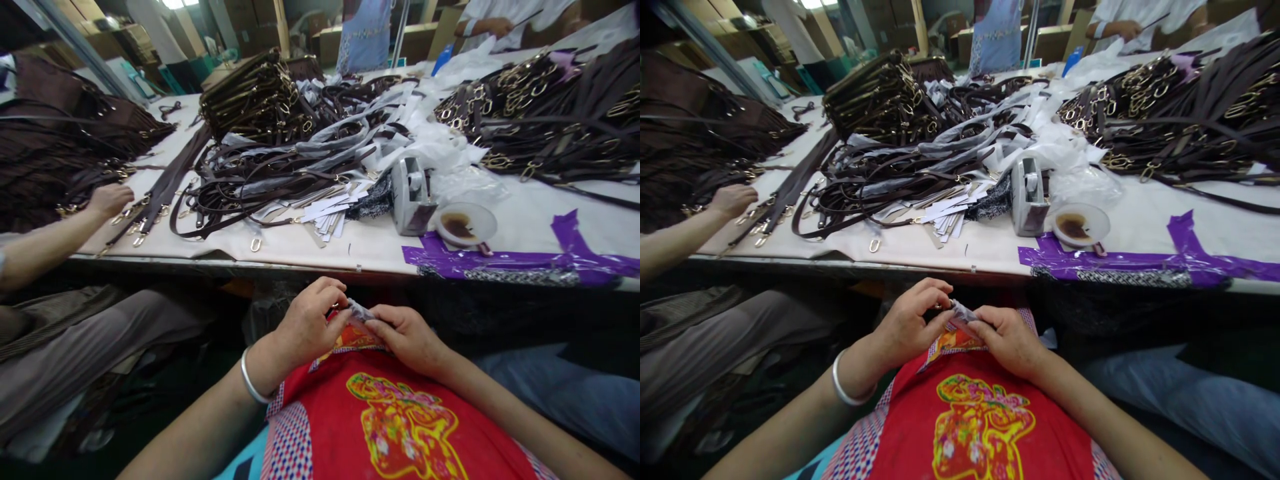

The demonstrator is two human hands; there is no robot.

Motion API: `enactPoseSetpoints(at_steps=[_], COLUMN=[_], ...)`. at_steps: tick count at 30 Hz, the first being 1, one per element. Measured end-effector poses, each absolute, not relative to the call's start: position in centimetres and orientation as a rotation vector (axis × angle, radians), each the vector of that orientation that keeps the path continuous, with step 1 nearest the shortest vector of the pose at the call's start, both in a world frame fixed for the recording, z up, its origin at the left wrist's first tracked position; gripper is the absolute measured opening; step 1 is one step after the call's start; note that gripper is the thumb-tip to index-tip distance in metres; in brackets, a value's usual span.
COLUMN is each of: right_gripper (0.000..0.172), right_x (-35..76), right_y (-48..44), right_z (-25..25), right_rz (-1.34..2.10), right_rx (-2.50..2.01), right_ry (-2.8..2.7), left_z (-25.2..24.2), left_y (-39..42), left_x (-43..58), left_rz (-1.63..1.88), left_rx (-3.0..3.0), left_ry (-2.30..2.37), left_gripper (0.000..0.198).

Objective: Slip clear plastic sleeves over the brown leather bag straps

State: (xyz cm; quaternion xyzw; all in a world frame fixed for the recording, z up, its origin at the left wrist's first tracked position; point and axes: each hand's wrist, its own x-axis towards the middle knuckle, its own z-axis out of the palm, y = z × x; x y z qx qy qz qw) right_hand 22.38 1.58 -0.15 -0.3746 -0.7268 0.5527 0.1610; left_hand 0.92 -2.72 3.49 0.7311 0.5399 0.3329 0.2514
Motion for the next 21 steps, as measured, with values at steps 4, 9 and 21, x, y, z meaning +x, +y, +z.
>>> enactPoseSetpoints(at_steps=[4,9,21], right_gripper=[0.024,0.024,0.033], right_x=[22.3,22.3,23.4], right_y=[1.3,1.1,1.4], right_z=[-0.3,-0.4,0.0], right_rz=[1.535,1.517,1.78], right_rx=[-1.054,-1.038,-1.066], right_ry=[-2.084,-2.085,-1.863], left_z=[2.8,2.8,3.7], left_y=[-2.7,-2.8,-2.7], left_x=[1.6,2.0,1.6], left_rz=[0.96,0.982,0.961], left_rx=[1.98,1.976,1.739], left_ry=[1.52,1.535,1.586], left_gripper=[0.009,0.011,0.013])
